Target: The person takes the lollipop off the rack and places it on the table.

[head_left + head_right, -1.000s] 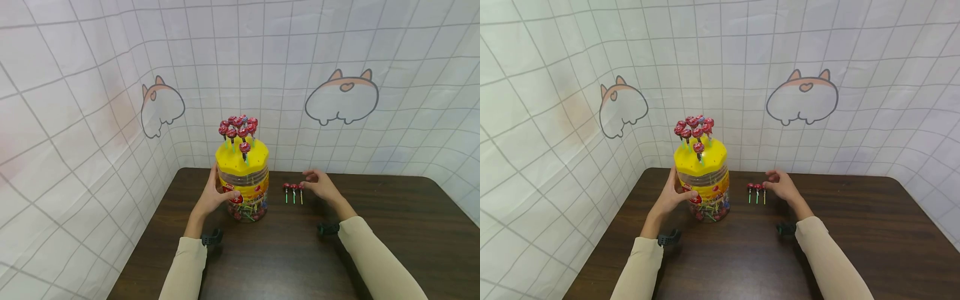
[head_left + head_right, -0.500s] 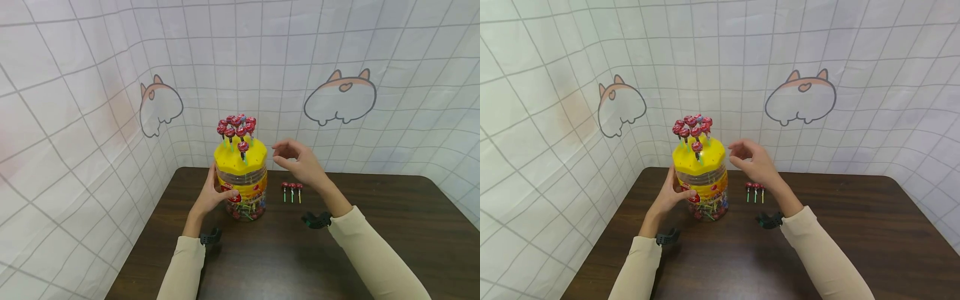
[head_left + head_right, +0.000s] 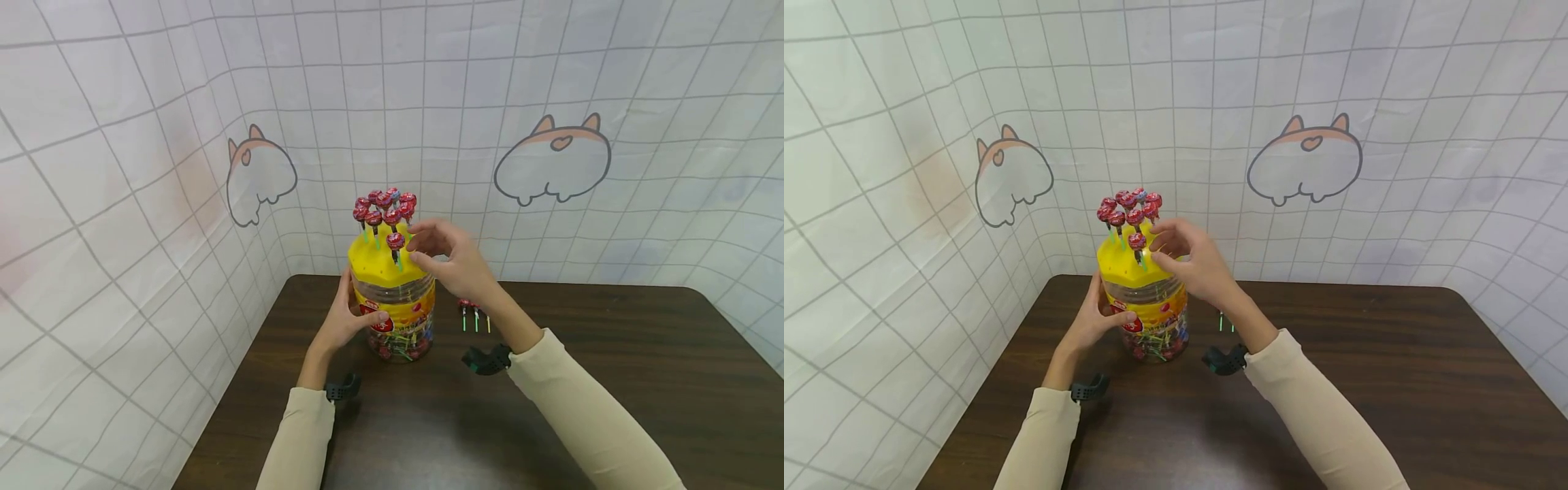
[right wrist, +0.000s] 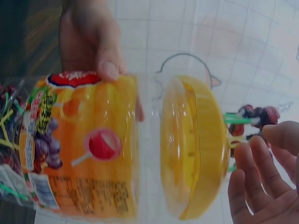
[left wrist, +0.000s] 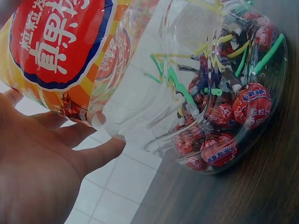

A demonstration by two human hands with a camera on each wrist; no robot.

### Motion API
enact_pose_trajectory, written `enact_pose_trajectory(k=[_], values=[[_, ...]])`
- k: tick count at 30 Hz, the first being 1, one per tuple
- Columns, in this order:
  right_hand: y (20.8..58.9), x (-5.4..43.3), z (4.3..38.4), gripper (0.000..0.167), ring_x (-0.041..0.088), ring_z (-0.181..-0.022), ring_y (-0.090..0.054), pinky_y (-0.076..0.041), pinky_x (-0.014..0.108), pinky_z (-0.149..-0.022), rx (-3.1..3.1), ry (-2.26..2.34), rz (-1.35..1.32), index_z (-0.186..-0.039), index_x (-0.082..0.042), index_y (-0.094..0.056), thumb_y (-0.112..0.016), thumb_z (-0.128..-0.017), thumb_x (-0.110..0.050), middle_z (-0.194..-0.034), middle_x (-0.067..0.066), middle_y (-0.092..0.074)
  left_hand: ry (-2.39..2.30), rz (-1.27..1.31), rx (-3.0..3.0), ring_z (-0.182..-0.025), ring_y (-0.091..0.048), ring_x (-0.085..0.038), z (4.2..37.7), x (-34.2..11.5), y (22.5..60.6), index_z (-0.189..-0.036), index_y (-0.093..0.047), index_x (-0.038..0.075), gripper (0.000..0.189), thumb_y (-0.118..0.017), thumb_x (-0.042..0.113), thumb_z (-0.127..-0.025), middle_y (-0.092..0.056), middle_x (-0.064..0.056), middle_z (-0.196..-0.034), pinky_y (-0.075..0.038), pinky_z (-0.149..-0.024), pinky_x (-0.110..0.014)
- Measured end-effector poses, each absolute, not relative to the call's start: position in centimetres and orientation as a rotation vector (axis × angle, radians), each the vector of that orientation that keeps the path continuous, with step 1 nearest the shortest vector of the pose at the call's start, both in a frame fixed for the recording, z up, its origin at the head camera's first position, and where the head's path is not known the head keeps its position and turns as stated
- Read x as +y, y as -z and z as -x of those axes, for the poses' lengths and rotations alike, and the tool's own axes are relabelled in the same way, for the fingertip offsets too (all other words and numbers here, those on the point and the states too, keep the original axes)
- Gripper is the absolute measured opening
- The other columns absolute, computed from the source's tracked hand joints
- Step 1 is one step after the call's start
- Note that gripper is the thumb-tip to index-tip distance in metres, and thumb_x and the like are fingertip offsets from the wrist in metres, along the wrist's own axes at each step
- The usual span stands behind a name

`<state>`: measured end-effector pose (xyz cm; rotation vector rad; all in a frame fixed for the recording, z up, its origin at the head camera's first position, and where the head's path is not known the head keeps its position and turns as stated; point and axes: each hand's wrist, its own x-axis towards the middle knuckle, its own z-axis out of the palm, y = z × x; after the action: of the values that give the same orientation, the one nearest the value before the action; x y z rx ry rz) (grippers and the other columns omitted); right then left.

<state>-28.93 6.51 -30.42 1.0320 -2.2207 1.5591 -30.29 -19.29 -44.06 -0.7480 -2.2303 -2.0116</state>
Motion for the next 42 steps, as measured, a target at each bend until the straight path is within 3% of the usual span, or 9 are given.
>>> enact_pose_trajectory(k=[9, 20, 32, 42], values=[[30.8, 5.2, 28.8, 0.038, 0.025, -0.100, -0.067, -0.056, 0.039, -0.089, -2.225, -1.549, -0.980, -0.131, -0.006, -0.060, -0.070, -0.095, -0.009, -0.112, 0.013, -0.070, 1.998, 0.723, -2.253, -0.136, -0.051, -0.030, 30.0, -19.2, 44.0, -0.160, -0.009, 0.046, 0.106, -0.083, 0.027, -0.087, -0.042, -0.004, -0.154, -0.052, -0.106, -0.052], [30.8, 4.4, 28.8, 0.036, 0.024, -0.094, -0.067, -0.055, 0.033, -0.081, -2.204, -1.542, -0.954, -0.128, -0.006, -0.061, -0.069, -0.094, -0.003, -0.103, 0.013, -0.070, 1.987, 0.703, -2.260, -0.137, -0.049, -0.032, 29.9, -19.2, 44.0, -0.160, -0.008, 0.047, 0.106, -0.083, 0.029, -0.087, -0.040, -0.004, -0.156, -0.050, -0.108, -0.055], [30.8, 4.1, 28.4, 0.039, 0.027, -0.088, -0.069, -0.060, 0.031, -0.082, -2.131, -1.626, -0.920, -0.132, -0.007, -0.059, -0.067, -0.094, -0.002, -0.106, 0.016, -0.067, 1.987, 0.671, -2.277, -0.136, -0.050, -0.030, 29.6, -19.2, 43.9, -0.160, -0.007, 0.049, 0.107, -0.083, 0.029, -0.086, -0.041, -0.002, -0.155, -0.048, -0.109, -0.056], [30.2, 4.7, 28.0, 0.040, 0.031, -0.080, -0.067, -0.057, 0.025, -0.074, -2.030, -1.676, -0.974, -0.132, -0.009, -0.063, -0.066, -0.093, 0.000, -0.105, 0.018, -0.067, 1.981, 0.700, -2.269, -0.135, -0.051, -0.031, 29.7, -19.2, 43.9, -0.160, -0.007, 0.047, 0.107, -0.082, 0.026, -0.087, -0.042, -0.004, -0.154, -0.049, -0.108, -0.056]])
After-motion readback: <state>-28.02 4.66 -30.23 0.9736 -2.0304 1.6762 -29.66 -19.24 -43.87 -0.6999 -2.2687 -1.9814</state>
